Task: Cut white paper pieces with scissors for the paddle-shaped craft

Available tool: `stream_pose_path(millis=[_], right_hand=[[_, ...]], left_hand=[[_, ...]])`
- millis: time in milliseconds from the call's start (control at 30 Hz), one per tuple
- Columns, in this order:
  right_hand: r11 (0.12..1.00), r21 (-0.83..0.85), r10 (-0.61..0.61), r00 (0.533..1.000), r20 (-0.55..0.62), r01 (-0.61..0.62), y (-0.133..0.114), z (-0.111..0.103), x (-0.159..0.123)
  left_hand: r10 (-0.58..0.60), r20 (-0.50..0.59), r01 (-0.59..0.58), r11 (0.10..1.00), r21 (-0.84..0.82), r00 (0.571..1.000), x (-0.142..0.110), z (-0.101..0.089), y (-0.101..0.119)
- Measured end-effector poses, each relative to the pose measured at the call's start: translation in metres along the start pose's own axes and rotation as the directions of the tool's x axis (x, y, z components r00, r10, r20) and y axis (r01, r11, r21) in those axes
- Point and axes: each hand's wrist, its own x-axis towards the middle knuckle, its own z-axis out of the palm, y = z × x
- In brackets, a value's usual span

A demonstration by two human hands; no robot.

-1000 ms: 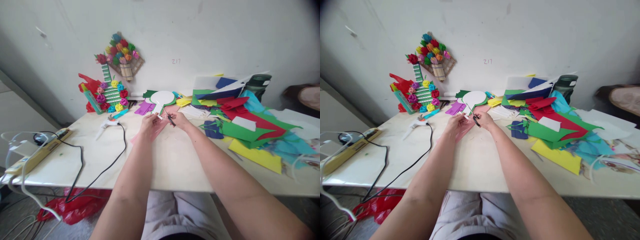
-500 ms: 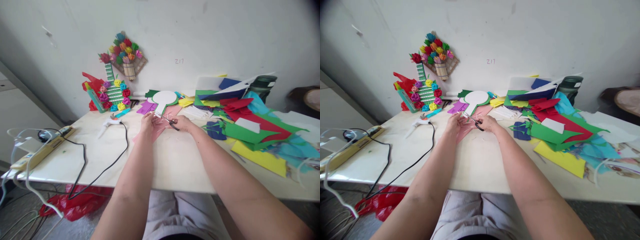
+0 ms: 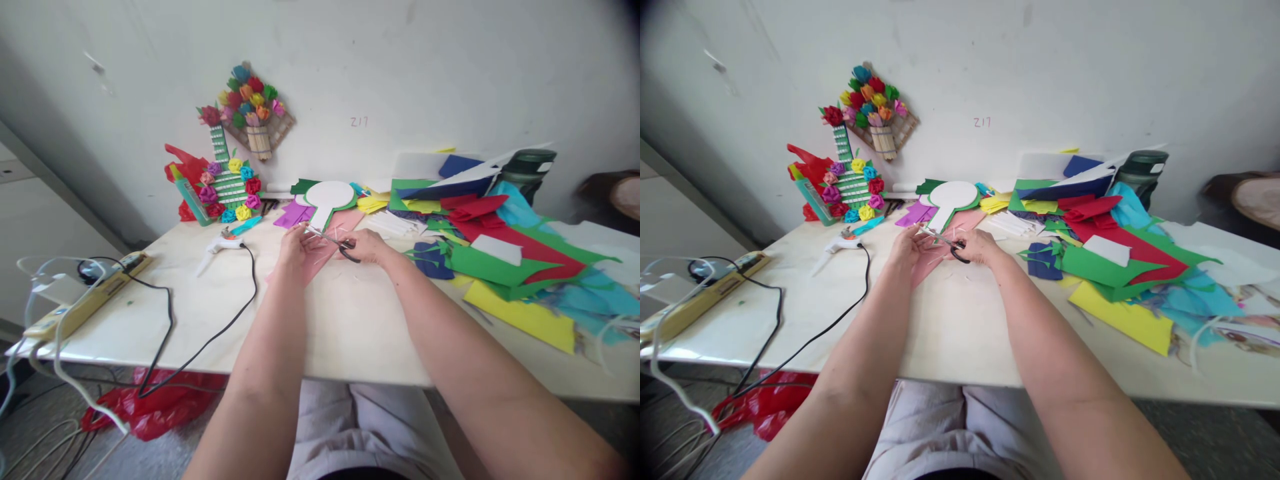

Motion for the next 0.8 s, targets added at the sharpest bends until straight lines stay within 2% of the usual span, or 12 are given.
stream_pose_path(millis=[267, 433, 800], right_hand=[[0.996, -0.076, -0.047, 0.998, -0.032, 0.044, -0.0027, -0.0015, -0.0017], [0.993, -0.102, -0.065, 0.997, -0.032, 0.062, -0.0029, -0.0016, -0.0023], [0.99, -0.123, -0.068, 0.998, -0.002, 0.067, -0.0029, -0.0031, -0.0011]], left_hand=[[-0.01, 0.038, 0.011, 0.999, -0.046, 0.999, -0.0034, -0.0002, 0.0035], [-0.017, -0.004, 0.017, 0.996, -0.084, 1.0, -0.0034, 0.0006, 0.0048], [-0.012, -0.077, 0.01, 1.0, -0.023, 0.997, -0.0054, 0.0036, 0.0084]])
